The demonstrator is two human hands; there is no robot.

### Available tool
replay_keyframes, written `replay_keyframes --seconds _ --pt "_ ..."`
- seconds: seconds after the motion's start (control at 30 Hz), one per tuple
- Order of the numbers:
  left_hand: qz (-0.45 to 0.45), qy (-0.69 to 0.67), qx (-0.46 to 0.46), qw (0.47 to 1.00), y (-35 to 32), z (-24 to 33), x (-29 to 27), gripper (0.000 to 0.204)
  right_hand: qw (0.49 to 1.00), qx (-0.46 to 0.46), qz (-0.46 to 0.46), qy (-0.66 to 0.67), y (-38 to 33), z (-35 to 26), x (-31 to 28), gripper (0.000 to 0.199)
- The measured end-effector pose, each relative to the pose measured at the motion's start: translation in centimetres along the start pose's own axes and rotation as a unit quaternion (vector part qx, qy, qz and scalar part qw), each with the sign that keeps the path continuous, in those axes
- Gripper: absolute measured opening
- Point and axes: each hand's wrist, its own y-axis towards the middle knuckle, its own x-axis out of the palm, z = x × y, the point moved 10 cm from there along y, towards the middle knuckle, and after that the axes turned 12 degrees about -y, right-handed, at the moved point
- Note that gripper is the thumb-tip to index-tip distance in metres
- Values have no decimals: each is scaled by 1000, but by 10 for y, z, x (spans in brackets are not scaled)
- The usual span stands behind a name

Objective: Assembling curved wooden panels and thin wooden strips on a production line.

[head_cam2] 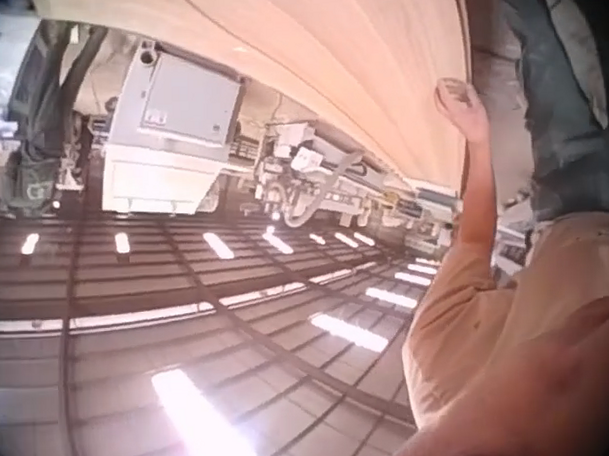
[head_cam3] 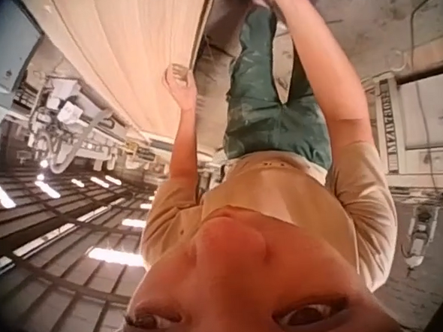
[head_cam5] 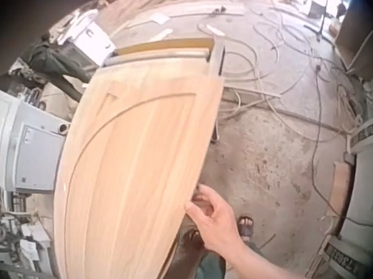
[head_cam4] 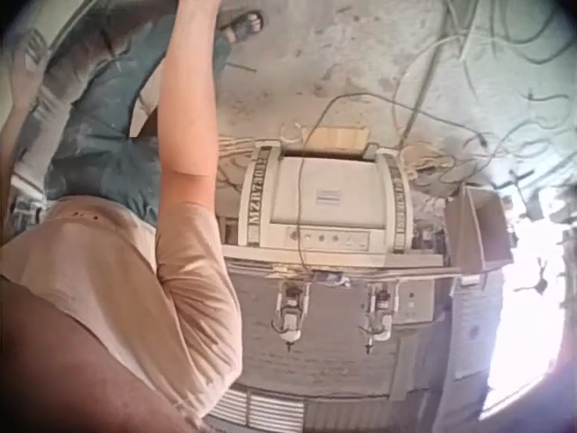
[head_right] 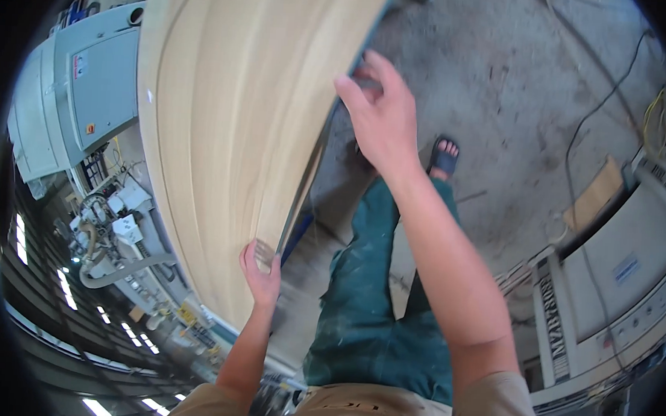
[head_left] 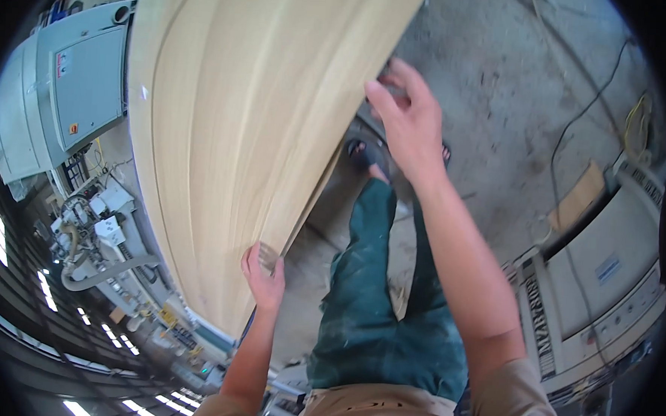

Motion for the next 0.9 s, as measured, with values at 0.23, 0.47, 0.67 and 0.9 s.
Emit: replay_keyframes --seconds 0.23,0.47,0.67,0.9 --pt "-20 -56 -51 997 15 7 -30 90 994 69 -1 -82 -10 -15 -50 51" --pt "66 -138 -18 988 111 41 -72 70 973 74 17 -216 -19 -41 -95 50" --pt "138 -164 67 974 284 92 -95 69 959 120 28 -254 12 -82 -87 47" --pt "171 -158 168 958 447 186 -112 67 910 198 -29 -364 70 -37 -115 42"
